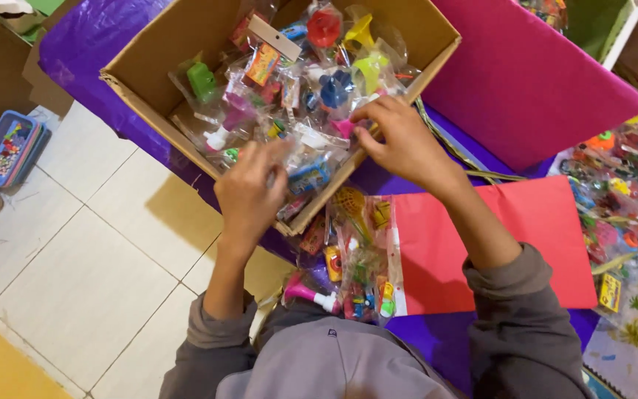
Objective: Gluing small plastic-wrapped toy bags onto a red paper sheet using a hot glue gun.
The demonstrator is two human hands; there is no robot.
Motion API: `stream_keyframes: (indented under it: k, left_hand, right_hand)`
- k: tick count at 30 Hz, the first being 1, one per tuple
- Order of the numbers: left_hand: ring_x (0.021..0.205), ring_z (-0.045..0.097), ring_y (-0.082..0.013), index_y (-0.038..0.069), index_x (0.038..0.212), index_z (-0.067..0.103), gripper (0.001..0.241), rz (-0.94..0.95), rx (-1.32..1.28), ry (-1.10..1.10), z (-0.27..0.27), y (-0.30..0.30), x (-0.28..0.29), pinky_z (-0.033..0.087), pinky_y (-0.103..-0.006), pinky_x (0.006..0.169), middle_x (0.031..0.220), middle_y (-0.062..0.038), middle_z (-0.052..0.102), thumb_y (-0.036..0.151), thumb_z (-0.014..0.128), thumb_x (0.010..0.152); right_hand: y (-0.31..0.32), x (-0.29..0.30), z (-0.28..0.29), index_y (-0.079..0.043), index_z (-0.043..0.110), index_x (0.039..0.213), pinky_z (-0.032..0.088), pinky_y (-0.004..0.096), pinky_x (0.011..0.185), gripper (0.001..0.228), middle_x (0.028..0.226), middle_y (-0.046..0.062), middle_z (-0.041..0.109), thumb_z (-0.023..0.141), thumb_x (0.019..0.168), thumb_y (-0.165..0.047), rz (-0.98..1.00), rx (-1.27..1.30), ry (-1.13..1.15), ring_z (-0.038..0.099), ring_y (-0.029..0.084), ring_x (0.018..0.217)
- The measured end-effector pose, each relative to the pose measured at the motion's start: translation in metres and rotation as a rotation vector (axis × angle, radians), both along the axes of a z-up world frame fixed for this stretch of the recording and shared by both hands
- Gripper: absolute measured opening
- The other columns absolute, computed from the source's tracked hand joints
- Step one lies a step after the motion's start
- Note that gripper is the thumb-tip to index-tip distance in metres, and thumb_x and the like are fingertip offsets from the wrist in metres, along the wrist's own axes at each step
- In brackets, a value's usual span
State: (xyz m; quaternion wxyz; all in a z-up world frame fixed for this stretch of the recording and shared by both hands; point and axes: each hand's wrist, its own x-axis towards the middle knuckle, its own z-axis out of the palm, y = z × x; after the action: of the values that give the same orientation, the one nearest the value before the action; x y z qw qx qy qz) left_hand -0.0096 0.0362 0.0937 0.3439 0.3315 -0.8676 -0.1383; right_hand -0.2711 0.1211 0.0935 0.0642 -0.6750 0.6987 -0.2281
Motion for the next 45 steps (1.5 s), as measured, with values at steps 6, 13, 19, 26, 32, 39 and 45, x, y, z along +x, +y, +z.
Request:
stream_keyframes:
  k: [6, 13, 19, 26, 32, 39, 45]
  left_hand:
    - [0.071, 0.07, -0.0271, 0.028, 0.115, 0.067, 0.031, 0.011, 0.083, -0.196, -0.019, -0.013, 0.003, 0.056, -0.0417, 0.067, 0.083, 0.005, 0.064, 0.019, 0.069, 0.085]
    - [0.073, 0.073, -0.0253, 0.036, 0.122, 0.055, 0.034, -0.012, 0.136, -0.363, -0.026, -0.019, -0.001, 0.058, -0.0382, 0.067, 0.098, 0.008, 0.065, 0.025, 0.056, 0.089]
    - [0.067, 0.073, -0.0213, 0.036, 0.12, 0.056, 0.036, 0.021, 0.167, -0.441, -0.029, -0.02, -0.004, 0.057, -0.0337, 0.063, 0.095, 0.011, 0.07, 0.026, 0.061, 0.085]
    - [0.059, 0.069, -0.0179, 0.026, 0.118, 0.064, 0.036, -0.001, 0.175, -0.419, -0.003, -0.016, -0.007, 0.051, -0.0311, 0.055, 0.096, 0.008, 0.075, 0.018, 0.063, 0.083]
    - [0.061, 0.072, -0.0224, 0.033, 0.118, 0.061, 0.033, 0.011, 0.214, -0.482, -0.017, -0.019, -0.006, 0.056, -0.0347, 0.06, 0.086, 0.005, 0.074, 0.025, 0.061, 0.086]
    - [0.056, 0.071, -0.0201, 0.033, 0.113, 0.066, 0.031, 0.021, 0.182, -0.445, -0.019, -0.017, -0.005, 0.055, -0.0321, 0.058, 0.086, 0.007, 0.076, 0.024, 0.066, 0.083]
    - [0.053, 0.069, -0.0219, 0.035, 0.115, 0.065, 0.034, 0.023, 0.14, -0.439, -0.025, -0.016, -0.004, 0.053, -0.0337, 0.055, 0.084, 0.007, 0.075, 0.027, 0.067, 0.081]
  right_hand:
    - [-0.065, -0.026, -0.09, -0.023, 0.074, 0.106, 0.035, 0.058, 0.094, 0.039, 0.089, 0.012, 0.076, 0.063, 0.087, -0.056, -0.087, 0.575, 0.457, 0.073, 0.036, 0.089]
    - [-0.092, 0.031, -0.002, -0.002, 0.063, 0.127, 0.049, 0.063, 0.101, 0.065, 0.116, 0.03, 0.071, 0.081, 0.08, -0.043, 0.294, 0.919, 0.254, 0.067, 0.048, 0.115]
    - [-0.088, 0.028, 0.017, 0.005, 0.047, 0.142, 0.044, 0.07, 0.101, 0.056, 0.116, 0.044, 0.064, 0.063, 0.094, -0.019, 0.602, 0.773, -0.286, 0.06, 0.062, 0.112]
    - [-0.089, -0.017, 0.02, -0.004, 0.061, 0.133, 0.055, 0.053, 0.071, 0.037, 0.089, 0.021, 0.072, 0.059, 0.101, -0.023, -0.015, 0.239, 0.004, 0.071, 0.042, 0.079]
    - [-0.095, -0.036, -0.063, -0.017, 0.051, 0.149, 0.053, 0.063, 0.09, 0.065, 0.108, 0.025, 0.074, 0.058, 0.092, -0.048, 0.086, 0.818, 0.275, 0.07, 0.048, 0.106]
    - [-0.093, -0.002, 0.049, 0.004, 0.061, 0.137, 0.047, 0.065, 0.1, 0.042, 0.126, 0.033, 0.067, 0.053, 0.097, -0.006, 0.356, 0.519, -0.389, 0.061, 0.052, 0.12]
    - [-0.099, -0.033, -0.014, -0.007, 0.077, 0.106, 0.058, 0.059, 0.079, 0.03, 0.093, 0.019, 0.075, 0.055, 0.1, -0.027, -0.085, 0.561, 0.022, 0.074, 0.043, 0.093]
